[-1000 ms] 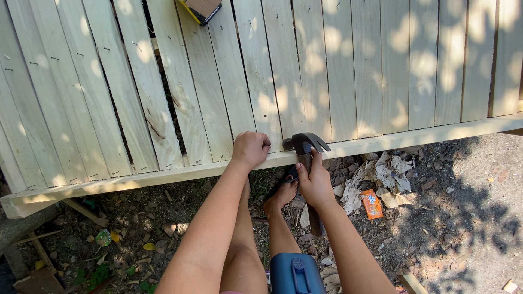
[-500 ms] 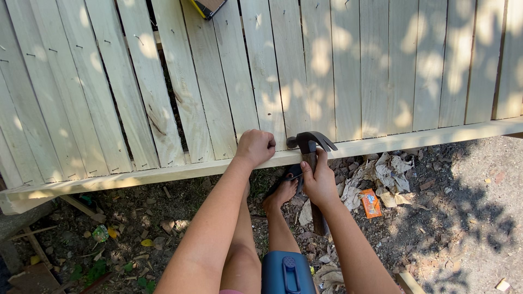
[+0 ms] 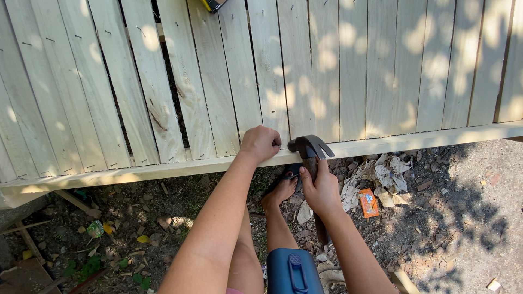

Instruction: The person kneels beside a slatted wooden frame outdoors, takes nails from a cardboard box, positions each nail along the frame's edge rail, and hammers the nails in with a claw hammer, working along the rail one nail at a time.

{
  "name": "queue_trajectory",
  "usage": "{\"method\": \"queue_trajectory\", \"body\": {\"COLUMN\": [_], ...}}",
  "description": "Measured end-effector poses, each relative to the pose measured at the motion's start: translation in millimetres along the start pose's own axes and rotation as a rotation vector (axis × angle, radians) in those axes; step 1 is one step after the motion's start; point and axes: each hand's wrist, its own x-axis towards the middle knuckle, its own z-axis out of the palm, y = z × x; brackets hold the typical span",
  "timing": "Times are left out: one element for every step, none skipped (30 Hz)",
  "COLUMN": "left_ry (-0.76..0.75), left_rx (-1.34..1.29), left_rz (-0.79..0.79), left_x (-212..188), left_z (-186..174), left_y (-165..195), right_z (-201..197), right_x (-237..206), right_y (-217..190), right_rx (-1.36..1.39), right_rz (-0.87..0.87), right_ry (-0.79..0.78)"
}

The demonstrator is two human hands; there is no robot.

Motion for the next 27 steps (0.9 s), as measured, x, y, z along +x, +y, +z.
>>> {"method": "queue_trajectory", "body": {"left_ry": [0.0,0.0,-0.001,-0.006,-0.011,-0.017,-0.011,-0.005,0.002,0.012,0.022,0.032,0.011,-0.01,-0.031,-0.028,-0.027,-0.026,-0.021,-0.016,-0.011,-0.016,-0.021,-0.026,-0.014,-0.001,0.015], "left_rx": [-0.005,-0.009,-0.013,-0.021,-0.029,-0.037,-0.036,-0.034,-0.034,-0.029,-0.024,-0.018,-0.029,-0.039,-0.05,-0.041,-0.034,-0.026,-0.033,-0.041,-0.048,-0.051,-0.052,-0.053,-0.054,-0.055,-0.054], "left_rz": [-0.015,-0.029,-0.044,-0.057,-0.07,-0.084,-0.087,-0.089,-0.092,-0.086,-0.08,-0.075,-0.098,-0.12,-0.142,-0.131,-0.12,-0.108,-0.106,-0.104,-0.105,-0.108,-0.11,-0.111,-0.1,-0.088,-0.074], "left_x": [0,-1,-1,-2,-2,-2,-3,-3,-3,-3,-4,-4,-4,-5,-5,-4,-4,-4,-4,-4,-5,-5,-5,-5,-6,-6,-5], "left_z": [0,0,-1,-1,-2,-3,-3,-4,-5,-5,-6,-6,-7,-7,-8,-8,-9,-9,-9,-9,-9,-9,-9,-9,-8,-8,-7], "left_y": [0,0,1,1,2,2,2,3,3,3,4,4,4,5,5,6,6,7,7,7,7,7,6,6,5,5,4], "right_z": [-1,-1,-1,-1,0,1,2,2,3,3,3,2,1,1,0,-1,-2,-3,-3,-4,-4,-4,-4,-2,-1,0,1], "right_x": [-2,-4,-4,-4,-3,0,3,6,9,12,13,14,15,15,15,16,16,16,17,18,18,18,18,19,19,19,18], "right_y": [-2,-5,-9,-13,-17,-21,-25,-29,-32,-34,-36,-37,-38,-39,-40,-40,-41,-41,-41,-41,-41,-40,-40,-38,-37,-35,-33], "right_rx": [-0.037,-0.073,-0.066,-0.059,-0.051,-0.074,-0.096,-0.12,-0.153,-0.187,-0.222,-0.213,-0.204,-0.196,-0.22,-0.246,-0.273,-0.29,-0.306,-0.321,-0.299,-0.276,-0.252,-0.274,-0.298,-0.322,-0.306], "right_rz": [0.018,0.035,0.012,-0.012,-0.036,-0.029,-0.019,-0.01,-0.001,0.007,0.016,0.02,0.022,0.025,0.018,0.011,0.006,0.022,0.036,0.048,0.043,0.04,0.037,0.026,0.019,0.012,0.012], "right_ry": [-0.015,-0.03,-0.031,-0.032,-0.033,-0.062,-0.091,-0.12,-0.137,-0.154,-0.173,-0.17,-0.167,-0.163,-0.174,-0.185,-0.198,-0.212,-0.224,-0.236,-0.22,-0.205,-0.189,-0.204,-0.22,-0.236,-0.218]}}
